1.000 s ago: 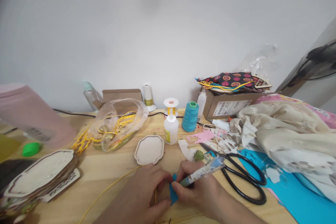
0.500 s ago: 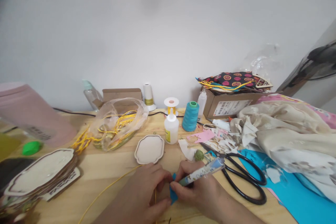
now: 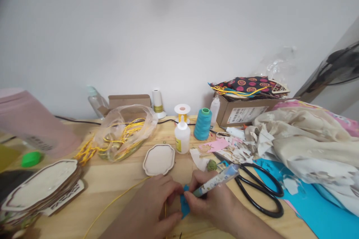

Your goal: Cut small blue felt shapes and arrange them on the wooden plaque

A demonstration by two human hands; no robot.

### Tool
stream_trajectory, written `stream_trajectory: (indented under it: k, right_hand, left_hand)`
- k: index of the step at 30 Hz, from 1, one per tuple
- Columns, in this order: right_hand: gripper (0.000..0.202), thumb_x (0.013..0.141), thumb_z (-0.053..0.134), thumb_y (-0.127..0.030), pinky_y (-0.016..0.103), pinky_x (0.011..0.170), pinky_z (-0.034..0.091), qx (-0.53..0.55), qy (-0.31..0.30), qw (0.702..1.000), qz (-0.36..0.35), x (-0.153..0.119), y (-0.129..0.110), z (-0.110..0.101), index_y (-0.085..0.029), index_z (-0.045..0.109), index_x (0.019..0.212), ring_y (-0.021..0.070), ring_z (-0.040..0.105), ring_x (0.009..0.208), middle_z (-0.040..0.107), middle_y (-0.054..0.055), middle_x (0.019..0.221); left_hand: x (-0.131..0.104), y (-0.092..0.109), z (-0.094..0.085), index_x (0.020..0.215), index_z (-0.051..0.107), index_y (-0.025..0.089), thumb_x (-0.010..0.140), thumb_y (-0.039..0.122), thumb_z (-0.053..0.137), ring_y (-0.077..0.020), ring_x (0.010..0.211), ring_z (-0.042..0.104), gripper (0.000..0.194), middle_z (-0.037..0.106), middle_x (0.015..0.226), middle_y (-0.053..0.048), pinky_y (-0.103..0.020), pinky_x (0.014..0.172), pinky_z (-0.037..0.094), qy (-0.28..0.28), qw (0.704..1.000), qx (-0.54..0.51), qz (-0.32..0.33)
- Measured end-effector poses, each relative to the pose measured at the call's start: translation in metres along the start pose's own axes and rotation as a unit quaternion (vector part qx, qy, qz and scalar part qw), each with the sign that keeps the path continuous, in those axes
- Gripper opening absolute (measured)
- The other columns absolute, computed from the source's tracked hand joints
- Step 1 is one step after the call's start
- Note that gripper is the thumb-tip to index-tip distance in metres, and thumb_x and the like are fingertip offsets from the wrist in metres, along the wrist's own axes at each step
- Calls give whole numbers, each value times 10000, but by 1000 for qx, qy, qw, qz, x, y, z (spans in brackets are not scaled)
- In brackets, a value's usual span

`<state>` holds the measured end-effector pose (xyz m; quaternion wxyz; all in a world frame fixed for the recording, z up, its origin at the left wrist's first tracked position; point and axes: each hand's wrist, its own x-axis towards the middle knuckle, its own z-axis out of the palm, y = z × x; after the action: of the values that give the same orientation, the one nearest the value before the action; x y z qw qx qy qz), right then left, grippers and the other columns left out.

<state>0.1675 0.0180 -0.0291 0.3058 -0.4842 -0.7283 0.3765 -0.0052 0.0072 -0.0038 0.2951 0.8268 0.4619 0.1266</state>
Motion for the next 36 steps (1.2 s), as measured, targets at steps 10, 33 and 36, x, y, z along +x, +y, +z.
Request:
stream_trajectory:
  k: [10,33,36]
  right_hand:
    - [306,720,546,-418,160,304,149,225,25,968,112,0,-3,-13,-197,389,579,48,250,313,321,-111,380]
    - [214,661,551,-199,195,369,292,-80,15,993,-81,-2,-4,-7,-193,421,490,94,407,375,486,-33,420]
    - [226,657,540,-208,193,354,281,-71,24,995,-61,1,-5,-4,-195,408,474,97,402,367,477,-27,406]
  left_hand:
    - [-2,1,-4,872,561,200,629,161,553,-173,735,477,246,556,771,5,-272,647,341,-8,1000,-16,-13]
    - [3,2,-3,831,594,177,632,181,573,-178,701,483,201,586,754,-19,-286,630,352,-34,999,17,-13]
    - [5,2,-3,850,596,173,629,190,576,-189,720,486,222,590,773,-28,-298,648,357,-42,999,15,-22]
